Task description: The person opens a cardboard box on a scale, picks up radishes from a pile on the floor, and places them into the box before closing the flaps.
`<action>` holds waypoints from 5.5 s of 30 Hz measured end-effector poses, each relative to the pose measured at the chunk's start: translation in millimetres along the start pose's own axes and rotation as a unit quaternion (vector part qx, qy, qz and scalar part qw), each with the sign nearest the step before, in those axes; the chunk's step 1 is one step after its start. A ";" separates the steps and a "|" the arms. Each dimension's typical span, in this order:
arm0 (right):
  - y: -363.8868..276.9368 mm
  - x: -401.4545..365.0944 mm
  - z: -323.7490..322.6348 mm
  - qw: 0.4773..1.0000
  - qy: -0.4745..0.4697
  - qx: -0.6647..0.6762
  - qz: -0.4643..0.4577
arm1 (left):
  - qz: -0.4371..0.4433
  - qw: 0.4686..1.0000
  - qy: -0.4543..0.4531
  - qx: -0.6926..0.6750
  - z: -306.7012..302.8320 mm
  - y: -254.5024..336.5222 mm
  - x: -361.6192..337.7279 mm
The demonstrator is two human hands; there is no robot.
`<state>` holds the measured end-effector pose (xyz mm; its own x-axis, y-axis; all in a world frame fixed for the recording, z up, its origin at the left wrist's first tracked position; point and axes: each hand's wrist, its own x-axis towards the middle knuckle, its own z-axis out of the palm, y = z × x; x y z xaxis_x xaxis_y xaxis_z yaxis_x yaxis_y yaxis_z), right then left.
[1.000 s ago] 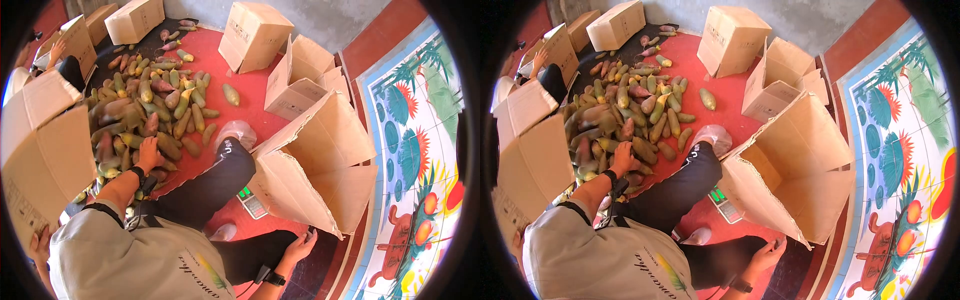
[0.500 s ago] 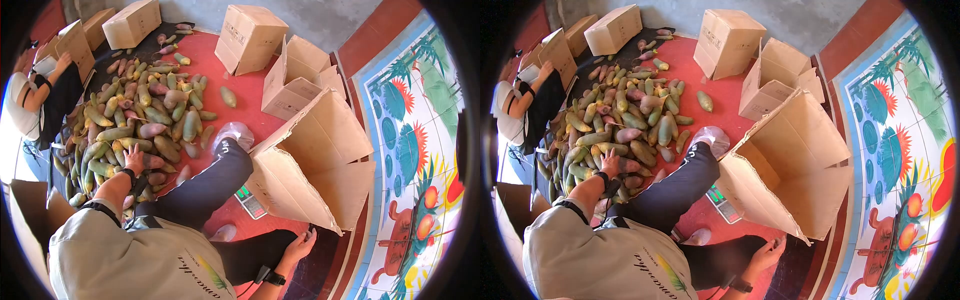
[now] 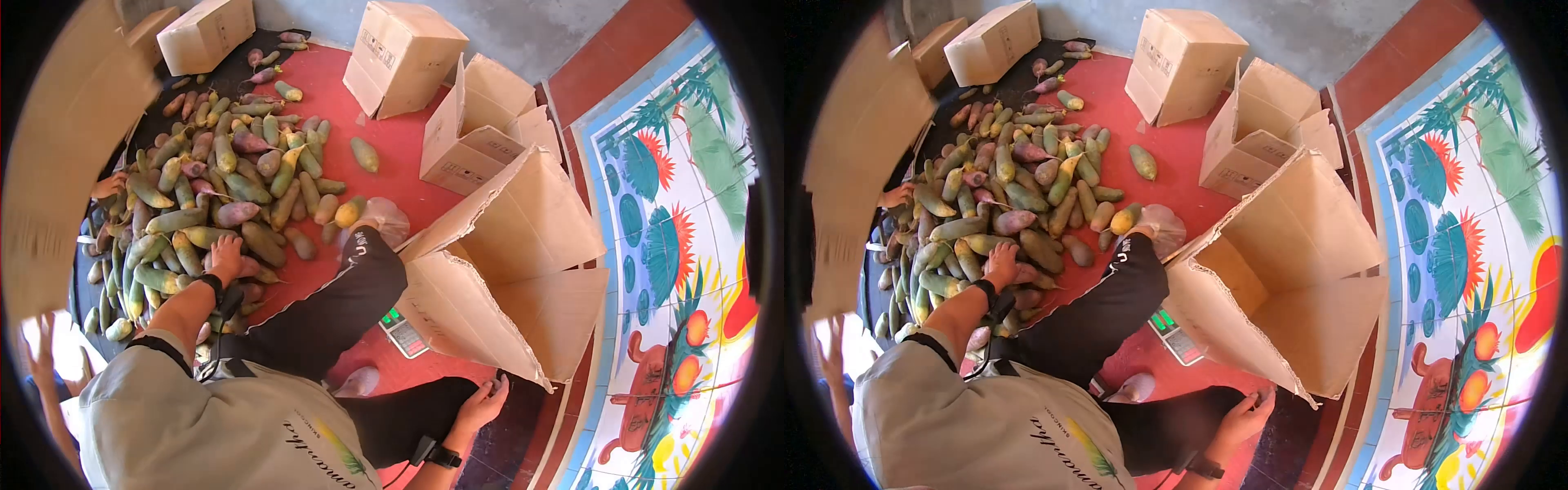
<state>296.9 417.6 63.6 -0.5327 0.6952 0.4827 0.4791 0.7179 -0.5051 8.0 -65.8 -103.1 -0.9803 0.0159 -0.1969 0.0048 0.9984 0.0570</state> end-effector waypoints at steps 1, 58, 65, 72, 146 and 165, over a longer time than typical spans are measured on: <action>-2.4 0.5 -1.2 1.000 -0.017 -0.002 0.008 | 0.004 1.000 -0.011 -0.001 -3.9 5.7 0.6; -5.0 4.3 -7.3 0.987 -0.070 -0.141 0.015 | -0.232 0.719 -0.250 -0.605 199.3 177.6 118.1; -4.9 3.9 -4.2 0.987 -0.057 -0.150 -0.033 | -0.128 0.756 -0.308 -0.564 145.3 155.5 123.9; -23.0 7.1 -4.6 0.990 -0.061 -0.125 -0.009 | -0.140 0.726 -0.221 -0.636 36.1 127.2 122.3; -38.3 10.9 12.8 0.995 0.050 0.068 0.056 | 0.638 0.720 -0.158 0.224 -261.8 439.2 13.3; -37.9 9.3 9.1 0.995 0.038 0.067 0.058 | 0.588 0.787 -0.185 -0.018 -291.9 434.9 -26.0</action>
<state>267.4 396.5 80.7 -0.4228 0.7780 0.4647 0.4346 0.6241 -0.6494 -22.1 352.0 212.5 -0.1779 0.9496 -0.2580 0.8540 0.2792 0.4389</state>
